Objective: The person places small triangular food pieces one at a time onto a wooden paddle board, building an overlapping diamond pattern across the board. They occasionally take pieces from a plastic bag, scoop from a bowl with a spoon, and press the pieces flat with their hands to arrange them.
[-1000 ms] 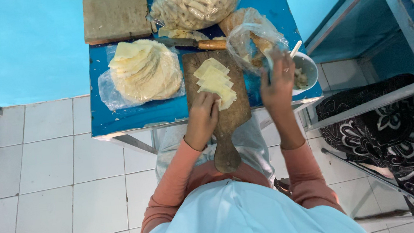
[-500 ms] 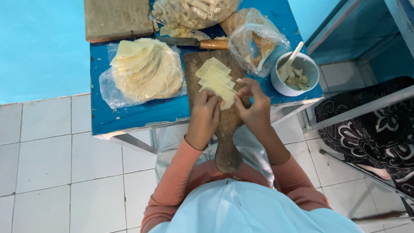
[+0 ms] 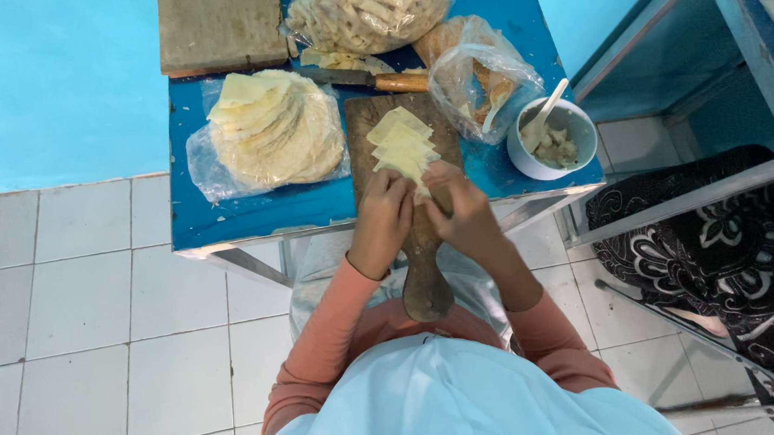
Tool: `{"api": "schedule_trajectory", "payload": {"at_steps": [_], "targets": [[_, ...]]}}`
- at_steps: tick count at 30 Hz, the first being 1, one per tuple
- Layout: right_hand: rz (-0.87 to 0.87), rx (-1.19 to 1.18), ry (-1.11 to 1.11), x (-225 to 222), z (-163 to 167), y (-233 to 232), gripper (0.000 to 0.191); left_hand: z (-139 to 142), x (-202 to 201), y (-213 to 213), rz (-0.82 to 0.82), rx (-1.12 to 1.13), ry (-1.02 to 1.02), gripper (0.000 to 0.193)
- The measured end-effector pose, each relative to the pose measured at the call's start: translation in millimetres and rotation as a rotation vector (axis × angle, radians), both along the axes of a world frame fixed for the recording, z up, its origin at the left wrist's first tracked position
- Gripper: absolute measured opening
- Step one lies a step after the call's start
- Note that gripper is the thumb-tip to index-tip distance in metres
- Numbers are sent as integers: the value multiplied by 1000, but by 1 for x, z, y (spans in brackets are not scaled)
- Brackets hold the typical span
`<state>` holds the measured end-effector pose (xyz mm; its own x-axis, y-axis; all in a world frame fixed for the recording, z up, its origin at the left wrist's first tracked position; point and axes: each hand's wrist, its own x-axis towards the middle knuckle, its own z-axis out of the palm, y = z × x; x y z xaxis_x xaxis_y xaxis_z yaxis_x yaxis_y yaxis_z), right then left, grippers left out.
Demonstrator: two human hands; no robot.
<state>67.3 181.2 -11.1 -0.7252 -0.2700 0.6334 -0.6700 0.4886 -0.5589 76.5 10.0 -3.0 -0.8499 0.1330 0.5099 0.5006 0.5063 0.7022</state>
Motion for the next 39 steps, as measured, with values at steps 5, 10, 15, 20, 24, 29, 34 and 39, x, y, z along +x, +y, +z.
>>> {"api": "schedule_trajectory", "payload": {"at_steps": [5,10,15,20,24,29,34,39], "targets": [[157,127,-77,-9,15,21,43,3,0,-6,-41,-19,28,17],[194,86,-83,-25,0,19,38,12,0,-16,-127,-54,24,31],[196,-120,-273,-31,-6,19,40,11,-2,-15,-108,-88,41,20],[232,32,-29,-29,-1,23,39,1,-4,-12,-68,-65,46,12],[199,-26,-303,-36,0,17,41,-2,-11,-11,-40,-46,29,7],[208,-23,-336,-45,1,8,46,0,-13,-11,22,-76,25,14],[215,33,-219,-39,4,11,46,4,-11,-8,69,-177,67,11],[229,84,-99,-39,6,14,50,8,-9,-16,-27,-178,118,14]]}}
